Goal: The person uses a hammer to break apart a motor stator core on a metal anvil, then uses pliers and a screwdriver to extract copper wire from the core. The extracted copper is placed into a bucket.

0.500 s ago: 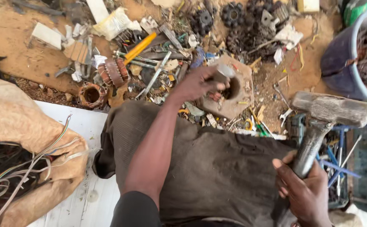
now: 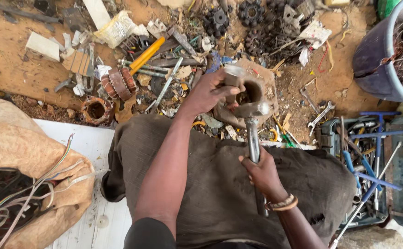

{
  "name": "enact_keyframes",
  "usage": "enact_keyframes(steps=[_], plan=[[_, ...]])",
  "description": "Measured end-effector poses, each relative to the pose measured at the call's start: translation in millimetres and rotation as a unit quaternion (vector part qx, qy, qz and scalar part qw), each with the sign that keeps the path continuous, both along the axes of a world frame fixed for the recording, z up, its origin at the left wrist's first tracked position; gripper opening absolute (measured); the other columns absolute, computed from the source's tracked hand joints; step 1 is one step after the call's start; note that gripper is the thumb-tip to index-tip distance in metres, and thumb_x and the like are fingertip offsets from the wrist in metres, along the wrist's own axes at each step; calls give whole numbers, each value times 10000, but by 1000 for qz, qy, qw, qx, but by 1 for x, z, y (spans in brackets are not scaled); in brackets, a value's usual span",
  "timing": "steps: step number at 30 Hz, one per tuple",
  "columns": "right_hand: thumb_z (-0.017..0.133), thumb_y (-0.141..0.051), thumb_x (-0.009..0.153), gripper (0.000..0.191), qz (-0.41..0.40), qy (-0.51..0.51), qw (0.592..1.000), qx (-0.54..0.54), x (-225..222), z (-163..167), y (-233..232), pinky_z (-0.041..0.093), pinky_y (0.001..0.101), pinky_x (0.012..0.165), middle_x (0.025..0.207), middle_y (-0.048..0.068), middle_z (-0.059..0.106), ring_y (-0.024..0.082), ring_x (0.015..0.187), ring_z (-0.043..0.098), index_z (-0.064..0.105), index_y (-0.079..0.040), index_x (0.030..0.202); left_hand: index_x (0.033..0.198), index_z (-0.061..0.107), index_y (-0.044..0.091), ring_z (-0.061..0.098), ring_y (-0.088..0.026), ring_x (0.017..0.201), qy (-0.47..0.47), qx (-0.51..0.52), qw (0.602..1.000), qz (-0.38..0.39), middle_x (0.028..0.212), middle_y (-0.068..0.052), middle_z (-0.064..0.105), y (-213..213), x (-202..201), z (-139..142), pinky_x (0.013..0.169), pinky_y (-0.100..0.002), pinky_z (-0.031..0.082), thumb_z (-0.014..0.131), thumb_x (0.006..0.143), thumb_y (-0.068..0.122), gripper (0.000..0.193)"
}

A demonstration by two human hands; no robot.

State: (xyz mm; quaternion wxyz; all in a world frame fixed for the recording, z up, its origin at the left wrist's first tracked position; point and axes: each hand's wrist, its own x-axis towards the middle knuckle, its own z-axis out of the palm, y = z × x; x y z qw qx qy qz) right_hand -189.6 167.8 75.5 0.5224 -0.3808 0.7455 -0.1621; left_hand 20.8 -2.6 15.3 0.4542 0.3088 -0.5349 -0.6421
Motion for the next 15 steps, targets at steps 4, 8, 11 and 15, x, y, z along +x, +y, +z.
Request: enact_keyframes(steps=[4, 8, 11, 15], plan=[[736, -132, 870, 226, -70, -69, 995, -2, -17, 10, 6, 345, 250, 354, 597, -34, 487, 70, 419, 412, 541, -75, 970, 1144, 718, 87, 741, -123, 1001, 107, 40, 993, 29, 1069, -18, 776, -9, 4, 0, 945, -350, 623, 760, 939, 173, 226], [734, -127, 862, 234, -101, -72, 992, -23, -38, 31, 22, 322, 256, 345, 584, -28, 478, 73, 414, 394, 541, -64, 978, 1167, 716, 103, 735, -114, 1052, 46, 7, 999, 7, 1104, 0, 771, -10, -8, -2, 989, -323, 606, 749, 963, 189, 224], [739, -136, 861, 248, -121, -19, 993, 6, -50, 45, 35, 336, 266, 359, 576, -14, 467, 90, 418, 399, 539, -57, 984, 1217, 708, 99, 703, -115, 1059, 37, 52, 997, -43, 1124, -6, 760, -10, -17, -2, 978, -351, 594, 764, 926, 227, 323], [738, -155, 869, 251, -147, -41, 988, 3, -55, 53, 45, 334, 275, 358, 565, -2, 462, 97, 413, 402, 546, -47, 991, 1244, 716, 104, 698, -133, 1130, -153, -39, 987, -4, 1182, -32, 787, -10, -22, 1, 1090, -435, 234, 780, 922, 259, 362]])
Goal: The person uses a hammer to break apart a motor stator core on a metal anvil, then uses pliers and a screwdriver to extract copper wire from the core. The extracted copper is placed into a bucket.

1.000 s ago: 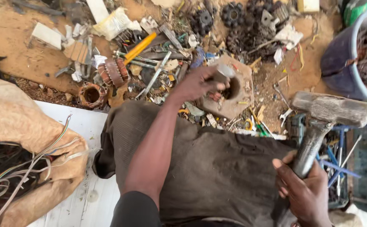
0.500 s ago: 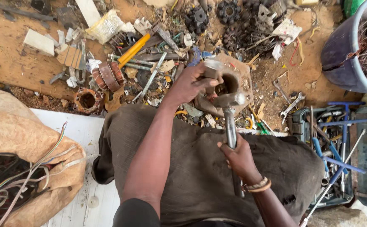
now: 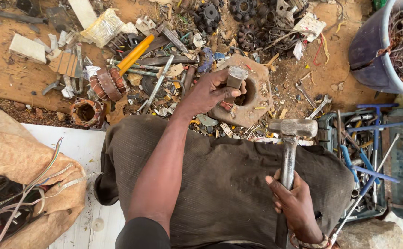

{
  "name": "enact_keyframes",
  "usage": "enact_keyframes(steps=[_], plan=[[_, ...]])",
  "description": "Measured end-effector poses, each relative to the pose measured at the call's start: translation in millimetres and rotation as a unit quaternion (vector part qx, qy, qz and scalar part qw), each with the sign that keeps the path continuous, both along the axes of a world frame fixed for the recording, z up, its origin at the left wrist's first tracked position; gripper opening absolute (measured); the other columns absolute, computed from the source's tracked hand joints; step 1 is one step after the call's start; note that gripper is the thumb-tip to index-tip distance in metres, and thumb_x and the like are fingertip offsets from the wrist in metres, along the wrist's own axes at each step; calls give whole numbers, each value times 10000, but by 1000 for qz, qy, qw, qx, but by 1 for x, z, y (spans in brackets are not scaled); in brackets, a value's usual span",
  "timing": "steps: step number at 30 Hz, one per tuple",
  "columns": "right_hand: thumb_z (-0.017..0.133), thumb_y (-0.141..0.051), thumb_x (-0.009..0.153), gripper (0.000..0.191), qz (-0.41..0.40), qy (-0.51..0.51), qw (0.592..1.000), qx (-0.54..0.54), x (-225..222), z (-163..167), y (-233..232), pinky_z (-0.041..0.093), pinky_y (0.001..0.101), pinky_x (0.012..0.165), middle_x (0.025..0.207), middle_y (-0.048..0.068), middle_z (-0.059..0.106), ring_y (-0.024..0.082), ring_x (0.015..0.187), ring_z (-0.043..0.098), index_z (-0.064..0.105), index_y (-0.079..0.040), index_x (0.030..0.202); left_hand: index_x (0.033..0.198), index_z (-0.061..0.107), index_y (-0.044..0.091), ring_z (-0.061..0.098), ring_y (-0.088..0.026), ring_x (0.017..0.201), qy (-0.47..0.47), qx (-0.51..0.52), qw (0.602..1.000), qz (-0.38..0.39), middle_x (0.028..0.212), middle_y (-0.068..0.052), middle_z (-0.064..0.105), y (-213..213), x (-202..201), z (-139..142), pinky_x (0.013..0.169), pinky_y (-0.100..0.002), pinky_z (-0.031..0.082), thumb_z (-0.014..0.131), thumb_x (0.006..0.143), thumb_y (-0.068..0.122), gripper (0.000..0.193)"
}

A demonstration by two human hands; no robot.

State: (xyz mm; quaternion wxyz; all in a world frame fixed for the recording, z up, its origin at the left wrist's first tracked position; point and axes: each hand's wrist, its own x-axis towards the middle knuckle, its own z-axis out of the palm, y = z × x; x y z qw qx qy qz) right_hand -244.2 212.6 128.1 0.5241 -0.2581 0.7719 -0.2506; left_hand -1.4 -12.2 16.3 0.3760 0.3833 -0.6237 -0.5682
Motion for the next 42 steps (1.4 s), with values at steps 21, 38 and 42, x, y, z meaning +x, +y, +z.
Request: enact_keyframes(steps=[21, 38, 42], plan=[[709, -165, 900, 186, 43, 94, 982, -161, -7, 52, -20, 393, 269, 339, 587, 37, 548, 114, 409, 478, 580, -46, 962, 1363, 648, 107, 667, -79, 766, 72, 50, 992, -88, 1150, -29, 779, -8, -4, 12, 665, -300, 586, 787, 928, 216, 470], [714, -130, 892, 223, -41, 46, 993, -99, -14, 41, -1, 360, 280, 354, 567, 37, 488, 116, 402, 446, 553, -23, 1005, 1409, 549, 58, 747, -168, 1016, 88, 103, 988, -78, 1340, -110, 683, -16, -8, -2, 674, -328, 670, 826, 817, 343, 713], [685, -124, 917, 187, -14, 57, 993, -104, -16, 41, 0, 370, 290, 354, 576, 47, 499, 129, 419, 455, 575, -6, 1013, 1394, 667, 94, 736, -213, 998, 62, 66, 991, -101, 1269, -117, 763, -19, -9, -6, 807, -407, 635, 782, 900, 388, 586]])
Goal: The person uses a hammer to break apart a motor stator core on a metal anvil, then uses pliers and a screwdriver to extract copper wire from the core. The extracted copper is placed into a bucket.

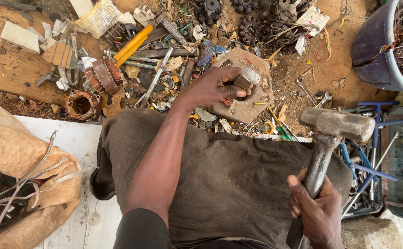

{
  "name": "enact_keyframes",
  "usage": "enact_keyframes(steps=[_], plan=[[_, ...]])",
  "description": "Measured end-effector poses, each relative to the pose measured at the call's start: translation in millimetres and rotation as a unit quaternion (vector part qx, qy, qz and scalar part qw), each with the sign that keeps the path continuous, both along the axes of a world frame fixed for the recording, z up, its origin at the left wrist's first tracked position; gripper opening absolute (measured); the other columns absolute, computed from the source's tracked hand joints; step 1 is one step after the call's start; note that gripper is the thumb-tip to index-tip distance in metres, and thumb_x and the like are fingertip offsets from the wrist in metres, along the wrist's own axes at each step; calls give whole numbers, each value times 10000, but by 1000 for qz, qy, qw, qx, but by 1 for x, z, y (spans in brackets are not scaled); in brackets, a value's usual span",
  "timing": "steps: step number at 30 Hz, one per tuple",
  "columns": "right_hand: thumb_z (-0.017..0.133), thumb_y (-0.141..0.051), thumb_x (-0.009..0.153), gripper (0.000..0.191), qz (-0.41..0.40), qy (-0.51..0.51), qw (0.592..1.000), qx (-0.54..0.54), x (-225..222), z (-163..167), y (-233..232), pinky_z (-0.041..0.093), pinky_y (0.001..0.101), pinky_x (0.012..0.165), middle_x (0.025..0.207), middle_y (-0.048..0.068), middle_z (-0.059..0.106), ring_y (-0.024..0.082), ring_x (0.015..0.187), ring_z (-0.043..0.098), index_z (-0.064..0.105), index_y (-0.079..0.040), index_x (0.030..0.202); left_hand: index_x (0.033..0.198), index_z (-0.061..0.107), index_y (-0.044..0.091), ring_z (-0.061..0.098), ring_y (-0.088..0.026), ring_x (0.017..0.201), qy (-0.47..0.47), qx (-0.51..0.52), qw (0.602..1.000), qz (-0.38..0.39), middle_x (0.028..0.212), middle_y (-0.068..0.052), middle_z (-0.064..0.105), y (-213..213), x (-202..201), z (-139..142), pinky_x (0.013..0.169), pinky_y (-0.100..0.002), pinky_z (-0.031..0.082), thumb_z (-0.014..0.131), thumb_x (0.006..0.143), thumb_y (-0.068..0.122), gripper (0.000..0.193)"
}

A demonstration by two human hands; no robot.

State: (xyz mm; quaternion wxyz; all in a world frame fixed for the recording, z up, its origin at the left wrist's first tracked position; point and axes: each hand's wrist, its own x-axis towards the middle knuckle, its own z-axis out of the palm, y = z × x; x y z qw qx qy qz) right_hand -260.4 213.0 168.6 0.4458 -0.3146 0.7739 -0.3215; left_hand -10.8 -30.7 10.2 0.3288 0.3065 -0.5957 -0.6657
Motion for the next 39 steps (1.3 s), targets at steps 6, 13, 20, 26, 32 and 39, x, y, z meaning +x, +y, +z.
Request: enact_keyframes(steps=[6, 13, 20, 26, 32, 39], plan=[[663, -109, 932, 161, 34, 162, 977, -134, -1, 57, -29, 392, 286, 378, 638, 45, 550, 129, 464, 492, 595, -17, 1046, 1417, 586, 229, 767, -208, 920, -124, 4, 992, -30, 1306, 5, 704, 3, -7, 8, 904, -430, 584, 747, 821, 416, 645], [718, -113, 928, 179, 81, 213, 967, -114, -14, 58, -59, 353, 288, 380, 634, 29, 527, 123, 461, 459, 595, -34, 1031, 1298, 669, 185, 732, -213, 1062, -124, -89, 987, -43, 1179, -16, 779, -2, -9, 19, 932, -423, 534, 720, 897, 278, 415], [774, -116, 925, 211, 151, 121, 981, 34, 12, 14, -48, 315, 289, 382, 630, 12, 503, 117, 459, 426, 595, -51, 1016, 1257, 663, 128, 721, -248, 1061, -154, -190, 969, -39, 1164, -72, 756, 6, 3, 6, 925, -434, 545, 761, 979, 178, 299], [823, -122, 922, 255, 39, 129, 983, -124, -11, 61, -49, 301, 288, 390, 652, -10, 501, 105, 477, 419, 590, -56, 1003, 1332, 667, 197, 738, -215, 1099, -181, -107, 975, -68, 1209, -32, 778, 3, 0, 20, 928, -408, 541, 743, 927, 212, 412], [815, -152, 896, 230, 112, 220, 966, -81, -19, 41, -57, 332, 287, 407, 617, 5, 527, 106, 473, 448, 611, -54, 941, 1281, 645, 112, 654, -244, 1082, -129, -153, 980, -10, 1195, -58, 701, 0, -7, 17, 918, -427, 487, 845, 790, 251, 548], [806, -187, 866, 217, 196, 277, 941, 6, 31, 11, -58, 369, 285, 426, 576, 22, 558, 108, 469, 483, 637, -51, 868, 1143, 665, 98, 694, -206, 1005, -163, -141, 975, -58, 1148, -24, 693, 2, 3, 22, 895, -391, 543, 716, 927, 122, 223]])
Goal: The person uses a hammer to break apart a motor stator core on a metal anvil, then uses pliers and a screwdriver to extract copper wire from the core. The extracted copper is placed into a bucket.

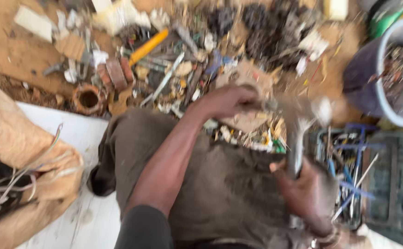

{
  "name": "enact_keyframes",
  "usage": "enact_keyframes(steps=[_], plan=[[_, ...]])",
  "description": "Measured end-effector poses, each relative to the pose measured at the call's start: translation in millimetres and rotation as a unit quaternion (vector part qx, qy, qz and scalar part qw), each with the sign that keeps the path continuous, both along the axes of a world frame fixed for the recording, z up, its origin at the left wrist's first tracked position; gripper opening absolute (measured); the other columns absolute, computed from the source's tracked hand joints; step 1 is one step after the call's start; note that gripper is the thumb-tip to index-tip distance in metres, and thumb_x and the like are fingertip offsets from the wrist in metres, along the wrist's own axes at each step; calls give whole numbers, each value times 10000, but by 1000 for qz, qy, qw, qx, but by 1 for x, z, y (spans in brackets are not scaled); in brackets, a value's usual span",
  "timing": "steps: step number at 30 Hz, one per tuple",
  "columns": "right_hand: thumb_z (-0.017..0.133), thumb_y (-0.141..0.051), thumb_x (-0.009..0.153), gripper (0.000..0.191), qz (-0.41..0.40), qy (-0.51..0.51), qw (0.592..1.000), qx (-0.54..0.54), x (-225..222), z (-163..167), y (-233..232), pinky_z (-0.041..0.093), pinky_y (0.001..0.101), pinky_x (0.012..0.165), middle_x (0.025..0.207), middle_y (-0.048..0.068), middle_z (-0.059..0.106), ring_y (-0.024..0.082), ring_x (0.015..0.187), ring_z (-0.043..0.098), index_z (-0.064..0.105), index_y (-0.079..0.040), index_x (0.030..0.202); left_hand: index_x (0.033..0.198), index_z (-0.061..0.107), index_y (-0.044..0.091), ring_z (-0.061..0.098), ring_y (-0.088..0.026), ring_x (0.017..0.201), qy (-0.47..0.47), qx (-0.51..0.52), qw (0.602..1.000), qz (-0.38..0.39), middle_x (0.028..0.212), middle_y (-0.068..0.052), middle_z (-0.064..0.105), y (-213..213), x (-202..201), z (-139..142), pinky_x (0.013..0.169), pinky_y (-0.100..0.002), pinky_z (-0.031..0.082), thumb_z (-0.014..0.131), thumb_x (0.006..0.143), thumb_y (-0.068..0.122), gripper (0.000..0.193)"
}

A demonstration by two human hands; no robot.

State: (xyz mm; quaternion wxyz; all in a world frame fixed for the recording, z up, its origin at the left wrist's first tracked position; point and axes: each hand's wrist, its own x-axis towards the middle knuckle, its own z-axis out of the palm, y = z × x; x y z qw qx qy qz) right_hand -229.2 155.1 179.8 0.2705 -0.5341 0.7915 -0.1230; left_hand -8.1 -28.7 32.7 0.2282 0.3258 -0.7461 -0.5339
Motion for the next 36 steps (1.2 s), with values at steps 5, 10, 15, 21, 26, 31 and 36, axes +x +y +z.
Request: enact_keyframes(steps=[5, 10, 15, 21, 26, 31, 36], plan=[[792, -172, 867, 215, -107, -41, 993, -16, -7, 22, 17, 362, 293, 426, 563, 41, 549, 115, 457, 474, 634, -28, 842, 1195, 702, 110, 666, -227, 1070, 118, -83, 989, 32, 1340, -56, 654, -3, 3, 1, 899, -400, 534, 749, 861, 63, 340], [758, -128, 895, 190, -175, -214, 958, -71, -10, 19, 37, 319, 262, 396, 606, 5, 523, 84, 459, 448, 594, -31, 885, 1217, 682, 136, 740, -207, 987, 147, 277, 946, 88, 1168, -66, 749, -2, 23, -14, 895, -451, 653, 741, 899, 189, 328], [762, -87, 852, 188, -168, -263, 950, -27, 13, -11, 36, 334, 267, 359, 546, 22, 517, 107, 399, 445, 589, -25, 889, 1199, 728, 115, 731, -180, 1093, 245, 134, 944, 175, 1169, -73, 780, 2, 33, -17, 978, -401, 594, 809, 896, 183, 321], [752, -99, 848, 184, -192, -268, 944, 19, 4, -24, 47, 339, 281, 330, 545, 29, 518, 111, 389, 434, 595, -22, 905, 1216, 733, 150, 758, -172, 1103, 264, 179, 942, 103, 1148, -34, 795, 0, 33, -13, 1005, -446, 587, 802, 856, 291, 392], [754, -115, 854, 198, -205, -243, 948, 2, -12, -25, 53, 356, 271, 338, 548, 33, 515, 109, 394, 444, 587, -26, 913, 1290, 674, 140, 711, -171, 1171, 234, 172, 953, 88, 1223, -37, 760, 3, 26, -16, 1069, -454, 557, 785, 812, 387, 550], [748, -118, 859, 199, -200, -241, 949, -13, -12, -20, 55, 350, 272, 329, 530, 43, 510, 112, 379, 440, 584, -15, 906, 1383, 585, 61, 619, -242, 1307, 121, 145, 975, 121, 1374, -134, 656, 2, 20, -22, 1160, -459, 426, 793, 800, 435, 723], [755, -105, 858, 206, -214, -244, 946, -1, -18, -22, 59, 344, 279, 336, 522, 41, 490, 114, 378, 430, 581, 3, 888, 1449, 513, 40, 538, -260, 1384, 119, 169, 972, 116, 1466, -157, 575, 0, 17, -24, 1164, -459, 408, 809, 770, 421, 833]])
